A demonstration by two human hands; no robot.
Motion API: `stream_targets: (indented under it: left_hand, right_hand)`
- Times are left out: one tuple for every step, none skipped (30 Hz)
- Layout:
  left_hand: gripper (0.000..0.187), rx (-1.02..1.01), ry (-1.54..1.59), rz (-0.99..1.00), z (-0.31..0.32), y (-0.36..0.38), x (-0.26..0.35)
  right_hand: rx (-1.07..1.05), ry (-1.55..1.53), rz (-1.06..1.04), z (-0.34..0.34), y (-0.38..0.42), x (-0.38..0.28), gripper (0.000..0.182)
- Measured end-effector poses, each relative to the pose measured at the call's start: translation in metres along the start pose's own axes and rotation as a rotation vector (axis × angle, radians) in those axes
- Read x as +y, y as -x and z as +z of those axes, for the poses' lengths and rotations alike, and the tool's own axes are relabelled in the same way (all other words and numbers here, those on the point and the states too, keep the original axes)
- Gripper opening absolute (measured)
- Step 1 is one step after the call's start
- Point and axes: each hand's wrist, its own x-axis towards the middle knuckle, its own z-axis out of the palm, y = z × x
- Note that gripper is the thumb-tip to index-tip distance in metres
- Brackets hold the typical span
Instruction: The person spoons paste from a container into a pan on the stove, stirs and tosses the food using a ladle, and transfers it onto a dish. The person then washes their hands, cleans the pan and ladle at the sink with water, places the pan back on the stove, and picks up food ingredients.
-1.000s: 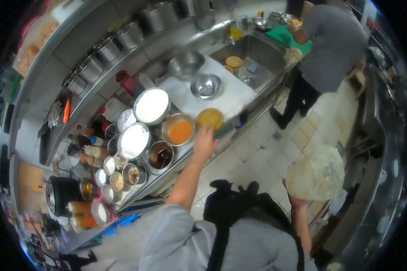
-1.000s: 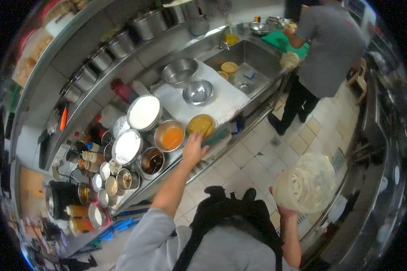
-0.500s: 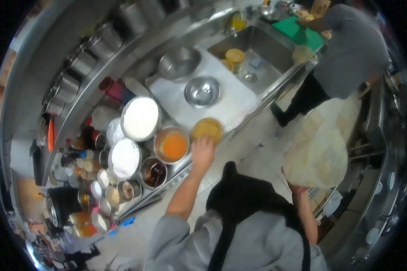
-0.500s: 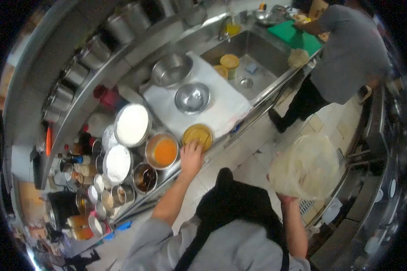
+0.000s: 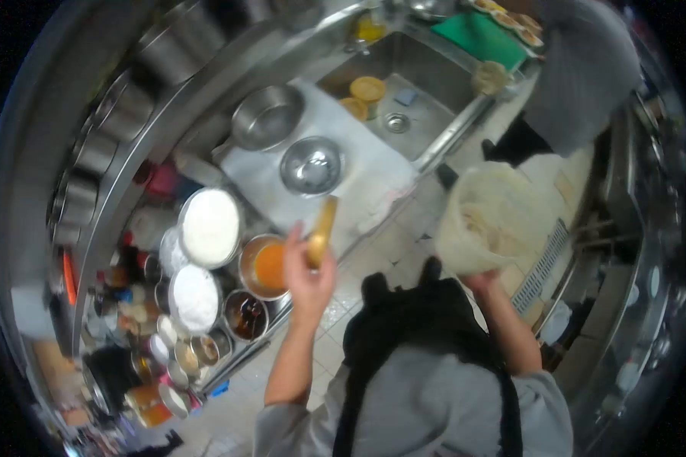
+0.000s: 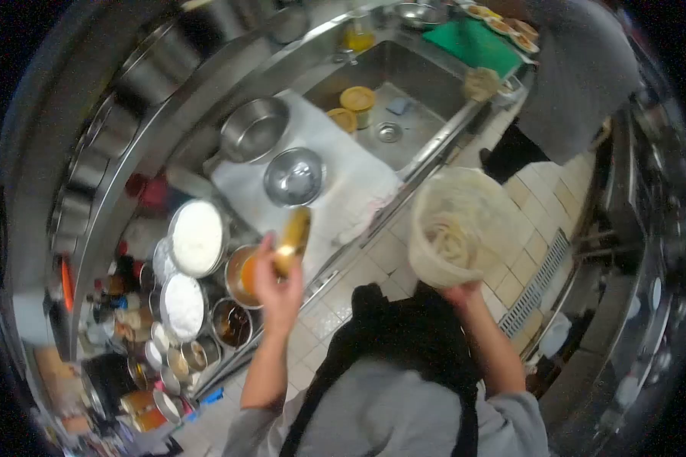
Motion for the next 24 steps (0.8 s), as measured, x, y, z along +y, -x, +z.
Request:
stream_targets:
  left_hand:
    - [0.028, 0.055, 0.186, -0.013, -0.003, -0.017, 0.023]
    - [0.030, 0.120, 0.362, -0.031, -0.007, -0.033, 0.041]
    - [0.035, 0.106, 0.447, -0.082, -0.013, -0.047, 0.051]
    - [0.037, 0.104, 0.604, -0.166, -0.011, -0.064, 0.076]
    - [0.038, 0.103, 0.758, -0.250, -0.004, -0.080, 0.100]
    - [0.039, 0.043, 0.774, -0.268, 0.007, -0.092, 0.110]
    - [0.041, -0.013, 0.791, -0.283, 0.020, -0.103, 0.121]
    - [0.038, -0.079, 0.853, -0.289, 0.038, -0.113, 0.137]
    - [0.036, -0.104, 0.846, -0.335, 0.056, -0.121, 0.146]
    - [0.036, -0.127, 0.783, -0.332, 0.076, -0.131, 0.147]
    - [0.036, -0.146, 0.720, -0.329, 0.095, -0.142, 0.144]
    - [0.036, -0.170, 0.677, -0.338, 0.108, -0.153, 0.139]
    - [0.036, -0.194, 0.634, -0.349, 0.120, -0.162, 0.133]
    - [0.034, -0.198, 0.632, -0.360, 0.130, -0.171, 0.129]
    - [0.034, -0.178, 0.615, -0.352, 0.134, -0.176, 0.129]
    - [0.034, -0.202, 0.466, -0.300, 0.139, -0.179, 0.129]
    - [0.033, -0.229, 0.318, -0.252, 0.141, -0.181, 0.130]
    - [0.038, -0.169, 0.043, -0.038, 0.143, -0.180, 0.136]
    - [0.038, -0.166, 0.034, -0.050, 0.143, -0.178, 0.142]
    - [0.045, -0.222, -0.049, -0.038, 0.141, -0.176, 0.149]
    - [0.053, -0.277, -0.132, -0.023, 0.139, -0.176, 0.154]
    - [0.053, -0.272, -0.135, -0.029, 0.134, -0.176, 0.157]
    - [0.067, -0.334, -0.343, 0.118, 0.127, -0.175, 0.158]
    - [0.082, -0.396, -0.548, 0.267, 0.122, -0.174, 0.158]
  right_hand:
    - [-0.082, 0.084, 0.038, 0.007, -0.010, 0.001, 0.072]
    - [-0.168, 0.169, 0.092, 0.013, -0.020, 0.001, 0.071]
    - [-0.178, 0.162, 0.088, 0.017, -0.029, -0.002, 0.071]
    - [-0.155, 0.162, 0.103, 0.022, -0.041, -0.003, 0.070]
    - [-0.132, 0.162, 0.123, 0.026, -0.051, -0.005, 0.069]
    - [-0.145, 0.155, 0.134, 0.029, -0.062, -0.007, 0.069]
    - [-0.115, 0.142, 0.155, 0.032, -0.076, -0.010, 0.071]
    - [-0.088, 0.134, 0.180, 0.037, -0.089, -0.014, 0.072]
    - [-0.108, 0.136, 0.204, 0.046, -0.100, -0.016, 0.072]
    - [-0.132, 0.177, 0.226, 0.056, -0.109, -0.016, 0.074]
    - [-0.160, 0.218, 0.249, 0.068, -0.119, -0.019, 0.077]
    - [-0.213, 0.235, 0.328, 0.080, -0.128, -0.024, 0.080]
    - [-0.231, 0.231, 0.355, 0.085, -0.139, -0.030, 0.080]
    - [-0.232, 0.244, 0.420, 0.088, -0.149, -0.035, 0.080]
    - [-0.230, 0.256, 0.480, 0.090, -0.158, -0.040, 0.079]
    - [-0.198, 0.287, 0.507, 0.090, -0.169, -0.043, 0.077]
    - [-0.204, 0.280, 0.520, 0.091, -0.177, -0.045, 0.077]
    - [-0.227, 0.334, 0.526, 0.093, -0.182, -0.044, 0.077]
    - [-0.246, 0.392, 0.532, 0.094, -0.185, -0.042, 0.078]
    - [-0.242, 0.391, 0.543, 0.095, -0.190, -0.040, 0.078]
    - [-0.265, 0.354, 0.549, 0.095, -0.196, -0.037, 0.078]
    - [-0.287, 0.317, 0.553, 0.097, -0.201, -0.031, 0.077]
    - [-0.284, 0.318, 0.560, 0.101, -0.205, -0.027, 0.077]
    - [-0.319, 0.308, 0.558, 0.109, -0.208, -0.023, 0.078]
